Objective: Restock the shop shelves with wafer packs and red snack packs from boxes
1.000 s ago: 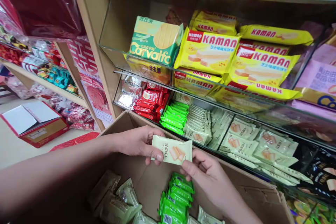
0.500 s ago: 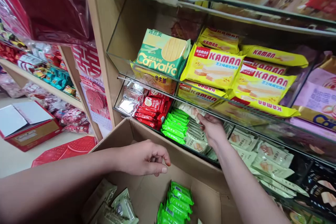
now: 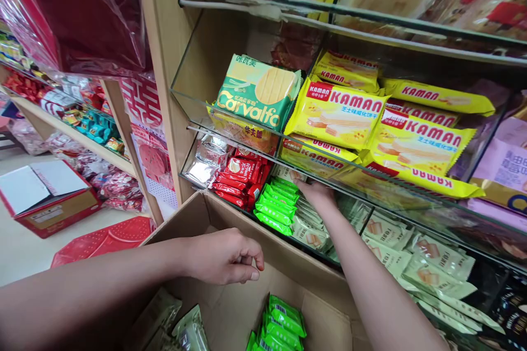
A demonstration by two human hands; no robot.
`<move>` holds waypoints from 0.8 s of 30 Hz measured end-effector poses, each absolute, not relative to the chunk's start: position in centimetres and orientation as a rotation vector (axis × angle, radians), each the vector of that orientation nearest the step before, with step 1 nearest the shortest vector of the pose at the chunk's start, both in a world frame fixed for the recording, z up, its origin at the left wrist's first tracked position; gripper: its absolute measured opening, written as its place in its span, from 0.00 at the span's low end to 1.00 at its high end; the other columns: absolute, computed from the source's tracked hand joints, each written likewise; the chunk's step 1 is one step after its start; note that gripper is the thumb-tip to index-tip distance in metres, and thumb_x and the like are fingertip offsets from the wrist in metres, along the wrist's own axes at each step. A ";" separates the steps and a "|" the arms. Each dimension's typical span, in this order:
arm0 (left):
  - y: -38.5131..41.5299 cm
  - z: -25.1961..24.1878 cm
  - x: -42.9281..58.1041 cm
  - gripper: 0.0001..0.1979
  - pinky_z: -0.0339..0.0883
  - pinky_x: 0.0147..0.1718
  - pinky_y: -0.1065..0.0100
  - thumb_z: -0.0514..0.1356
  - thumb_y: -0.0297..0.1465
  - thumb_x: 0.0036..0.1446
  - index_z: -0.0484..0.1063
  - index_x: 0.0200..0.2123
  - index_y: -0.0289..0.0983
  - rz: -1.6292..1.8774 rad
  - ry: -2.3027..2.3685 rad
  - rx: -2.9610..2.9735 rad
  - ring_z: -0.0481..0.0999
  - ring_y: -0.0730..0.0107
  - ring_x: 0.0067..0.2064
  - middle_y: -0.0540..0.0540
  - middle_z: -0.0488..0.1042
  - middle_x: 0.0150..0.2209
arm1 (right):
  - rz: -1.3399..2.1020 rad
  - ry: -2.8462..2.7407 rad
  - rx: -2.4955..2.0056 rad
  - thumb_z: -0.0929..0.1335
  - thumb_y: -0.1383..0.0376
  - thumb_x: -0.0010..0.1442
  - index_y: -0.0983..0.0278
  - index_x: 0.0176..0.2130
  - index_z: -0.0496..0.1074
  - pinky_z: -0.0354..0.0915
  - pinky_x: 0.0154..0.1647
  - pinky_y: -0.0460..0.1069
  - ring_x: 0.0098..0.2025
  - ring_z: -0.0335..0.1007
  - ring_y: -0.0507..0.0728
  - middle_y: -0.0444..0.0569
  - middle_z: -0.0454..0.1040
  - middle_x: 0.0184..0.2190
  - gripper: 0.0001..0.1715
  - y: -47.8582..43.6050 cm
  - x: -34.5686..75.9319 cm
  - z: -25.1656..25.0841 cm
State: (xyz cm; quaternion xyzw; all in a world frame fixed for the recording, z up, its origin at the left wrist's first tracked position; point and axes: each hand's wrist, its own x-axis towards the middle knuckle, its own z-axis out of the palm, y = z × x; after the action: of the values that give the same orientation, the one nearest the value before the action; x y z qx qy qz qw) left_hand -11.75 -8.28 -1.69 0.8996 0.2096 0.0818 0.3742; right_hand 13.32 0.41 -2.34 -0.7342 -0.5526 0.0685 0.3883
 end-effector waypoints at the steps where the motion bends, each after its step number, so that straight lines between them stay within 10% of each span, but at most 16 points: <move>1: -8.3 -1.8 -11.7 0.08 0.58 0.21 0.80 0.57 0.30 0.52 0.71 0.37 0.36 0.201 0.534 2.305 0.69 0.80 0.22 0.52 0.73 0.24 | 0.171 -1.419 -1.898 0.70 0.50 0.36 0.61 0.24 0.68 0.61 0.43 0.58 0.44 0.65 0.68 0.54 0.73 0.30 0.19 0.4 13.2 -2.3; 7: -7.9 -2.0 -11.8 0.10 0.60 0.23 0.77 0.57 0.31 0.52 0.71 0.38 0.37 0.070 0.541 2.412 0.72 0.74 0.26 0.49 0.75 0.26 | 0.114 -1.454 -1.967 0.68 0.48 0.41 0.64 0.31 0.69 0.57 0.46 0.59 0.48 0.62 0.70 0.60 0.71 0.37 0.24 -1.0 11.8 -0.3; 13: -7.2 -2.2 -12.5 0.13 0.61 0.33 0.69 0.55 0.30 0.52 0.70 0.42 0.36 -0.251 0.648 2.499 0.73 0.62 0.38 0.42 0.75 0.38 | -0.048 -1.667 -1.610 0.62 0.55 0.56 0.59 0.31 0.65 0.60 0.30 0.50 0.28 0.64 0.56 0.47 0.69 0.27 0.11 -13.0 7.8 -1.0; 18: -6.7 -2.3 -12.2 0.18 0.60 0.37 0.67 0.55 0.34 0.54 0.67 0.47 0.35 -0.512 0.737 2.443 0.71 0.60 0.42 0.40 0.73 0.43 | 0.737 -2.485 -1.218 0.62 0.65 0.58 0.58 0.35 0.67 0.62 0.31 0.47 0.31 0.66 0.54 0.45 0.69 0.30 0.06 -21.0 1.4 -8.0; 24: -6.5 -3.0 -12.1 0.20 0.60 0.40 0.62 0.56 0.35 0.52 0.66 0.48 0.34 -0.485 0.822 2.408 0.70 0.56 0.44 0.37 0.71 0.45 | 1.006 -2.102 -1.411 0.62 0.66 0.55 0.67 0.36 0.70 0.60 0.42 0.51 0.41 0.65 0.60 0.55 0.70 0.37 0.10 -17.1 -7.2 -14.5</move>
State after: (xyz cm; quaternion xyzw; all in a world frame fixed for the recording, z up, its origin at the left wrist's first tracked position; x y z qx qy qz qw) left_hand -12.05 -6.53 -2.99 0.8945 0.3054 -0.1802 0.2722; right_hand -7.18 -17.06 -14.54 -0.5066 -0.7549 0.3613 0.2072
